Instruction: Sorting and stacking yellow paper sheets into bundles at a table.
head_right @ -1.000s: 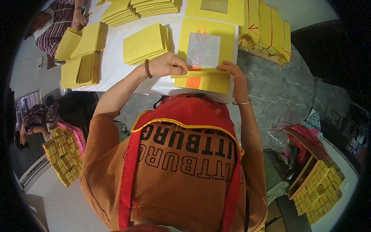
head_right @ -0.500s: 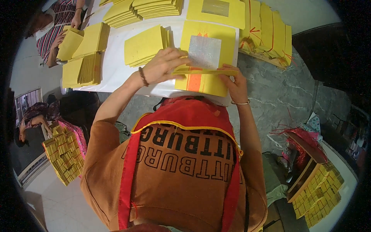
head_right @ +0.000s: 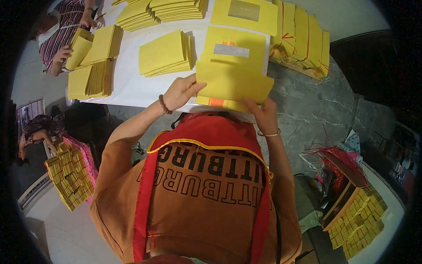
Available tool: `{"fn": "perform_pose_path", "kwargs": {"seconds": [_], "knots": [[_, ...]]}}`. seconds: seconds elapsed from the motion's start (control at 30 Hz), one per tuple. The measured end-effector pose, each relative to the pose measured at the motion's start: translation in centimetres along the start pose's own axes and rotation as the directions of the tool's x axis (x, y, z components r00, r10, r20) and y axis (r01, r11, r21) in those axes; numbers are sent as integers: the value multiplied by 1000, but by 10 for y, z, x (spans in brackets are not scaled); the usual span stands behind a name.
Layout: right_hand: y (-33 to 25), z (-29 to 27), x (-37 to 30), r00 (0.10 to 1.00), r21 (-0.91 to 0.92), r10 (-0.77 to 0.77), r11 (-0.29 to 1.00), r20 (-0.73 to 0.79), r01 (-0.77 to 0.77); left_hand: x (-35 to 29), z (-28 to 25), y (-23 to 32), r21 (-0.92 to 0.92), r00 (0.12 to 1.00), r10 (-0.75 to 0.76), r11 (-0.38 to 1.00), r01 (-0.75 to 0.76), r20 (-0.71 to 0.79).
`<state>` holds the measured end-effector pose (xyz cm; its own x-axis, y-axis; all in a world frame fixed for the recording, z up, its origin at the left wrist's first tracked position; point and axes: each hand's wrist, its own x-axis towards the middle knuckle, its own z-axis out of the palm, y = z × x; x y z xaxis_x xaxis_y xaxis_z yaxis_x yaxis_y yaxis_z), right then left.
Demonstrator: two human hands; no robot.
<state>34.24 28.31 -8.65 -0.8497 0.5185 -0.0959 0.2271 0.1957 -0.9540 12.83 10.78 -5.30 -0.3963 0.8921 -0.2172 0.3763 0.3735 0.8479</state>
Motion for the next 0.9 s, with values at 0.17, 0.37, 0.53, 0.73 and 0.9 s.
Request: {"fn": "perform_pose_path", "kwargs": {"seconds": [0.17, 0.37, 0.53, 0.73, 0.9], "knots": [[-22, 19, 25, 962, 328, 105, 945, -253, -17, 11, 14, -17, -234, 986, -162, 961, 150, -34], [-7, 14, 33, 958, -118, -46, 993, -283, 13, 19, 11, -10, -399, 948, -318, 866, 301, 25], [-11, 15, 36, 963, -101, 53, 992, -264, -82, 22, 10, -15, -408, 937, -343, 849, 337, 60], [-6, 15, 37, 961, -155, 65, 982, -270, -110, 20, 10, -16, -475, 936, -349, 819, 322, 33], [-9, 15, 38, 960, -167, 65, 979, -273, -113, 21, 0, 15, 496, 798, 473, 829, -259, -372]]}}
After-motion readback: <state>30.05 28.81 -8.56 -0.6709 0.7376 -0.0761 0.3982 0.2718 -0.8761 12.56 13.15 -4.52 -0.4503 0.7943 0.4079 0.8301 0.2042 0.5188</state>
